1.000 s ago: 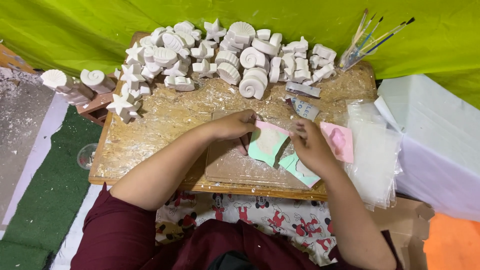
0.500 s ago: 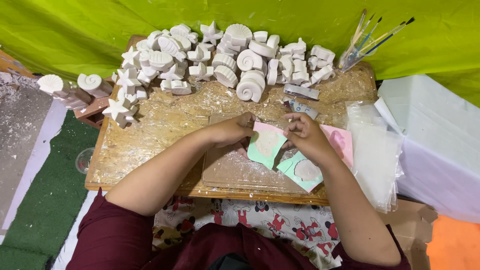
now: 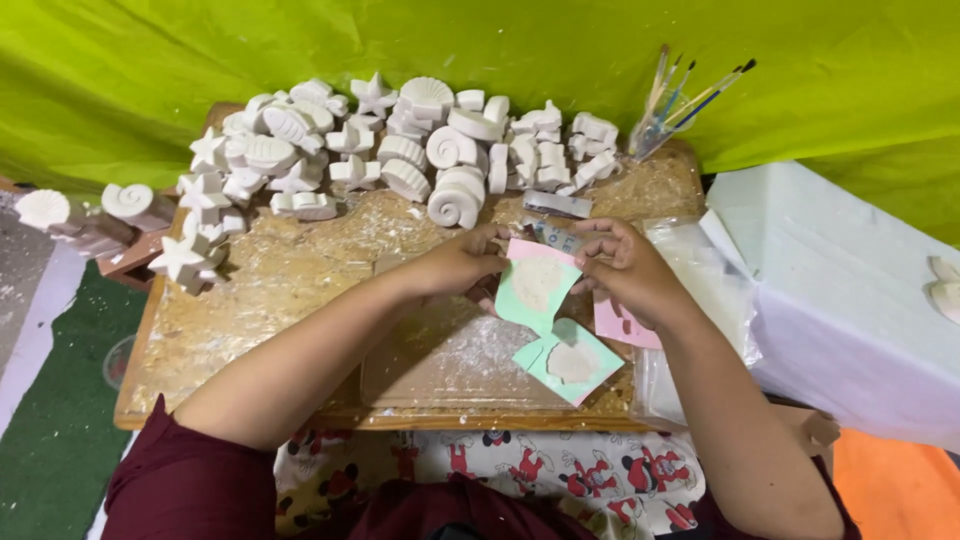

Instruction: Inspecting and cleaning small molded plaster or clay items to remove imperfections using a small scraping tool.

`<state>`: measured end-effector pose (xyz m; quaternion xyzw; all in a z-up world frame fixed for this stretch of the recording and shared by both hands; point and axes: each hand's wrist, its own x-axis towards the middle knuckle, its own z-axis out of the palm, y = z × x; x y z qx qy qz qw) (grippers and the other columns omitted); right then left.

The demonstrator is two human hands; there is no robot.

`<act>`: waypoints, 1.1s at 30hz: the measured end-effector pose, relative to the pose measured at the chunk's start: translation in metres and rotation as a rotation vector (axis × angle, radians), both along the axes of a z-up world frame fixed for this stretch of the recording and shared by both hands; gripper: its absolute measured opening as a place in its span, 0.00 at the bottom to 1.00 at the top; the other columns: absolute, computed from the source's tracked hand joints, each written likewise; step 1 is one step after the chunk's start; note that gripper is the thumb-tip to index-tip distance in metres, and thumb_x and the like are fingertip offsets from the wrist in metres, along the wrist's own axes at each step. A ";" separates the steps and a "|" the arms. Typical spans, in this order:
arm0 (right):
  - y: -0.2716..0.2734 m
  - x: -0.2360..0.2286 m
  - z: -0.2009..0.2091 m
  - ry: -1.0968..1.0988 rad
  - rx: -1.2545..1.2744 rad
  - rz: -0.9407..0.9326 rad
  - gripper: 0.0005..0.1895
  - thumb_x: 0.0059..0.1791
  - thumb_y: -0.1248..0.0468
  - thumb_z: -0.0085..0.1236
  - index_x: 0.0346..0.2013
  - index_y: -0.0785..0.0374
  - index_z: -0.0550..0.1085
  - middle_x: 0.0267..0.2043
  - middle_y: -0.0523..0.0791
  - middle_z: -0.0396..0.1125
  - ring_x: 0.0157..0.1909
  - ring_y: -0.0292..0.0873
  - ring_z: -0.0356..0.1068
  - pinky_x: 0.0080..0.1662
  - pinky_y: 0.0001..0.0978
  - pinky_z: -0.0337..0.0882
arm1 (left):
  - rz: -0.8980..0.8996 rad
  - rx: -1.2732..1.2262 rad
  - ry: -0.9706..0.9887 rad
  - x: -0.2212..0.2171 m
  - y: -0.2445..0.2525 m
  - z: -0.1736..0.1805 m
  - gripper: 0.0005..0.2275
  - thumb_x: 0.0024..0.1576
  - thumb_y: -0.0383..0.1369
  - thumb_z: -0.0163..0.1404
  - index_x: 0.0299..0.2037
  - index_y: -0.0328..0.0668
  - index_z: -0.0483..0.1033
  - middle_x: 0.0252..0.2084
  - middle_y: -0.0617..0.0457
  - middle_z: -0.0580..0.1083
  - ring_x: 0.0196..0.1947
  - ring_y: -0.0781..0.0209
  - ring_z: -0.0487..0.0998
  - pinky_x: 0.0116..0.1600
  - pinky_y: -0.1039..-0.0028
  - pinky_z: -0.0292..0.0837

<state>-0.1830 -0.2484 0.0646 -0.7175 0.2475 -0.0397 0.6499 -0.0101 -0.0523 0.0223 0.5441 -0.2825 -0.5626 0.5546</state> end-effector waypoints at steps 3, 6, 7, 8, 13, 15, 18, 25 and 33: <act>-0.018 -0.010 0.004 -0.034 0.009 -0.086 0.28 0.50 0.76 0.54 0.66 0.68 0.63 0.39 0.51 0.65 0.34 0.49 0.77 0.33 0.40 0.82 | -0.015 0.005 -0.113 0.011 -0.033 -0.005 0.21 0.63 0.29 0.39 0.67 0.34 0.55 0.42 0.44 0.70 0.32 0.51 0.82 0.34 0.63 0.86; -0.054 -0.012 -0.003 -0.054 0.001 -0.138 0.27 0.51 0.76 0.54 0.65 0.69 0.63 0.42 0.51 0.65 0.37 0.48 0.76 0.37 0.41 0.82 | -0.048 -0.015 -0.241 0.009 -0.069 0.002 0.20 0.62 0.30 0.44 0.64 0.32 0.61 0.43 0.38 0.73 0.31 0.49 0.83 0.32 0.62 0.86; -0.067 -0.012 -0.007 -0.056 0.002 -0.143 0.27 0.51 0.76 0.54 0.65 0.69 0.63 0.42 0.51 0.65 0.37 0.48 0.76 0.37 0.41 0.82 | -0.053 -0.014 -0.243 0.010 -0.084 0.003 0.20 0.62 0.30 0.44 0.64 0.32 0.61 0.43 0.38 0.73 0.31 0.49 0.83 0.32 0.62 0.86; -0.080 -0.012 -0.012 -0.053 -0.016 -0.144 0.25 0.51 0.75 0.54 0.63 0.71 0.64 0.42 0.50 0.65 0.37 0.46 0.75 0.39 0.39 0.81 | -0.088 -0.017 -0.319 0.011 -0.099 0.003 0.21 0.61 0.30 0.42 0.64 0.30 0.60 0.45 0.35 0.73 0.30 0.48 0.83 0.31 0.61 0.86; -0.139 -0.014 -0.036 -0.073 -0.021 -0.180 0.21 0.51 0.74 0.56 0.58 0.76 0.65 0.42 0.50 0.64 0.37 0.49 0.74 0.39 0.41 0.81 | -0.117 0.001 -0.373 0.004 -0.151 0.021 0.23 0.60 0.28 0.37 0.66 0.28 0.56 0.46 0.30 0.74 0.27 0.48 0.84 0.31 0.63 0.87; -0.156 -0.013 -0.041 -0.075 -0.039 -0.229 0.20 0.51 0.75 0.55 0.58 0.73 0.67 0.41 0.51 0.65 0.38 0.50 0.75 0.41 0.46 0.82 | -0.105 0.023 -0.410 0.002 -0.166 0.030 0.24 0.60 0.25 0.34 0.68 0.24 0.52 0.56 0.20 0.66 0.34 0.35 0.83 0.30 0.60 0.87; -0.174 -0.010 -0.036 -0.056 -0.041 -0.246 0.22 0.51 0.74 0.57 0.59 0.73 0.66 0.42 0.50 0.65 0.37 0.48 0.74 0.40 0.43 0.82 | -0.138 -0.009 -0.806 -0.004 -0.178 0.050 0.22 0.59 0.26 0.38 0.66 0.29 0.61 0.58 0.30 0.69 0.53 0.35 0.78 0.49 0.51 0.81; -0.197 0.000 -0.045 -0.029 -0.028 -0.285 0.22 0.51 0.74 0.56 0.59 0.76 0.66 0.41 0.50 0.64 0.37 0.46 0.73 0.45 0.45 0.83 | -0.166 -0.098 -1.065 0.012 -0.251 -0.020 0.21 0.59 0.22 0.41 0.63 0.19 0.63 0.57 0.24 0.70 0.59 0.30 0.73 0.65 0.51 0.67; -0.211 0.007 -0.075 0.004 -0.043 -0.308 0.21 0.50 0.75 0.54 0.57 0.74 0.66 0.41 0.50 0.61 0.39 0.45 0.71 0.45 0.47 0.83 | -0.045 -0.092 -1.013 -0.006 -0.256 -0.036 0.21 0.63 0.26 0.38 0.65 0.18 0.61 0.54 0.30 0.73 0.51 0.49 0.77 0.68 0.71 0.61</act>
